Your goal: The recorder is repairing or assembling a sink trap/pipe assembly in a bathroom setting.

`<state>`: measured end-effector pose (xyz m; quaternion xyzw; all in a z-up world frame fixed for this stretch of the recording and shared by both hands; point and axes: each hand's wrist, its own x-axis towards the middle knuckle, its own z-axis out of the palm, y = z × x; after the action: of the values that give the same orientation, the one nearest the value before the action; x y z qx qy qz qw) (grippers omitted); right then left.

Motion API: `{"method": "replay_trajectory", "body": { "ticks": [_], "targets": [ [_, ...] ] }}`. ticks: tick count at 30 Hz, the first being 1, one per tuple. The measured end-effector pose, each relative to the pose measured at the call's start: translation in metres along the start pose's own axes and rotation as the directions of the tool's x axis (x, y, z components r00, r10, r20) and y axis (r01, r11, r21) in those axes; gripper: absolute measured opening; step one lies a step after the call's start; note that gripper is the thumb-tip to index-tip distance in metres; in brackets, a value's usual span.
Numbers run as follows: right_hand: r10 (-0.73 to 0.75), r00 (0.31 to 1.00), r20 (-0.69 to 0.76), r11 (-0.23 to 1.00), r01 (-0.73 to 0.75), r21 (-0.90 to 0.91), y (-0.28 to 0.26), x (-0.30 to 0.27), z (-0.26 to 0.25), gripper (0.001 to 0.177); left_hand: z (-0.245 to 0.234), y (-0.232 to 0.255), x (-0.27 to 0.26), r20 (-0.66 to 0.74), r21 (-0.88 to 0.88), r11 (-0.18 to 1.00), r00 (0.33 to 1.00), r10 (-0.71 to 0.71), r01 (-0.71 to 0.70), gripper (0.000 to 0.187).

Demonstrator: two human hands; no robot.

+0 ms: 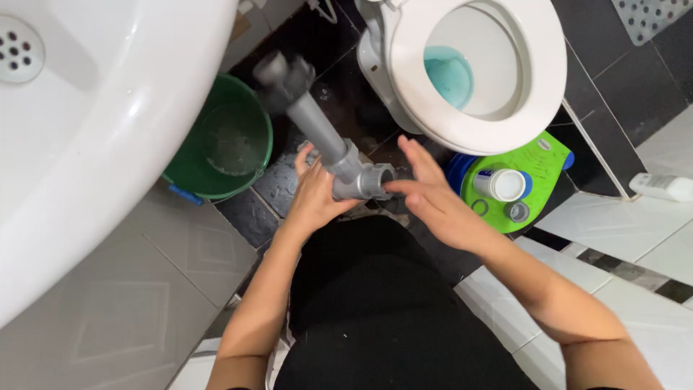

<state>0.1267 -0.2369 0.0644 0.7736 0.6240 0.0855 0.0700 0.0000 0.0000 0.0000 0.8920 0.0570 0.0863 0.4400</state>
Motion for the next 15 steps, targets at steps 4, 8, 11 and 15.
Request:
{"method": "replay_trajectory", "body": {
  "ticks": [4, 8, 11, 15],
  "targets": [
    [0.031, 0.990, 0.135, -0.070, 0.137, -0.988, -0.014, -0.023, 0.034, 0.087, 0.018, -0.004, -0.003, -0.022, 0.152, 0.987, 0.999, -0.039, 0.042, 0.075],
    [0.085, 0.979, 0.186, -0.033, 0.189, -0.981, -0.024, -0.027, 0.036, 0.089, 0.042, -0.027, -0.014, 0.055, 0.237, 0.961, 0.986, -0.158, 0.141, 0.072],
    [0.122, 0.966, 0.226, 0.004, 0.227, -0.974, -0.032, -0.027, 0.036, 0.091, 0.040, -0.024, -0.014, 0.045, 0.249, 0.963, 0.992, -0.117, 0.102, 0.074],
    [0.170, 0.944, 0.282, 0.061, 0.275, -0.959, -0.038, -0.025, 0.037, 0.094, 0.010, 0.006, 0.002, 0.047, 0.117, 0.991, 0.996, -0.070, 0.064, 0.075]
  ]
}}
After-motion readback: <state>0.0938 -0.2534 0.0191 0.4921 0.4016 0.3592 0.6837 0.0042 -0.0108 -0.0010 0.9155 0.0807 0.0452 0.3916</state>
